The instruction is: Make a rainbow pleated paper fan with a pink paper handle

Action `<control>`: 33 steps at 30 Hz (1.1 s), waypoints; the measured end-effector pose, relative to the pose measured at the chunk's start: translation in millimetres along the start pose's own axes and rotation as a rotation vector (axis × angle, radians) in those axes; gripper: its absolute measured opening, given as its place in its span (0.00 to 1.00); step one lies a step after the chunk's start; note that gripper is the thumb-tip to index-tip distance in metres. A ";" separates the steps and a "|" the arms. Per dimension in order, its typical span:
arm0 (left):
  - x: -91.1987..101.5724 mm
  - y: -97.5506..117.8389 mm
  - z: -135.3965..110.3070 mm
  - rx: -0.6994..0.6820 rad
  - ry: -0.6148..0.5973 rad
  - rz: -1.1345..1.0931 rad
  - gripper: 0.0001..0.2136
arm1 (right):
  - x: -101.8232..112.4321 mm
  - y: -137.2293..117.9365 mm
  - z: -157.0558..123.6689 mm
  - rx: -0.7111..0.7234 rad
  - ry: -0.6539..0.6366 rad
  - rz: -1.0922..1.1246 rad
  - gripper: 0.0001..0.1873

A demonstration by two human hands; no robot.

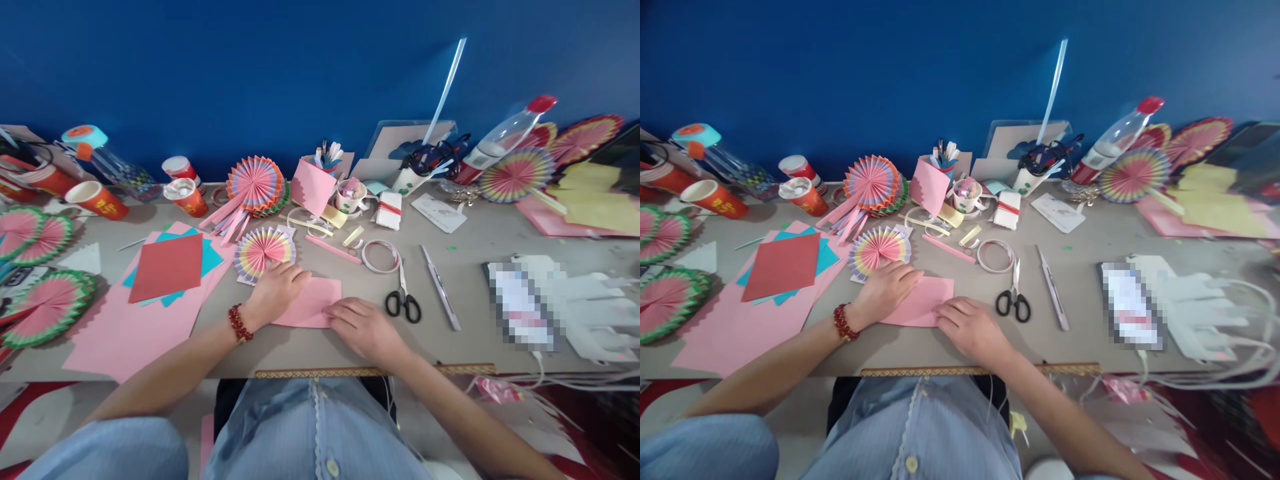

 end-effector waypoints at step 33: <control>-14.8 70.8 -72.6 -0.098 -0.014 0.044 0.24 | 0.1 37.2 9.7 -0.391 0.094 0.224 0.08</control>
Point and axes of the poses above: each hand's wrist, its own z-axis towards the middle knuckle, its own x-axis out of the back of the hand, y = z × x, the point moved 10 cm from there along z, towards the middle knuckle, and after that the axes turned 11 degrees about -y, right-handed, at the moved point
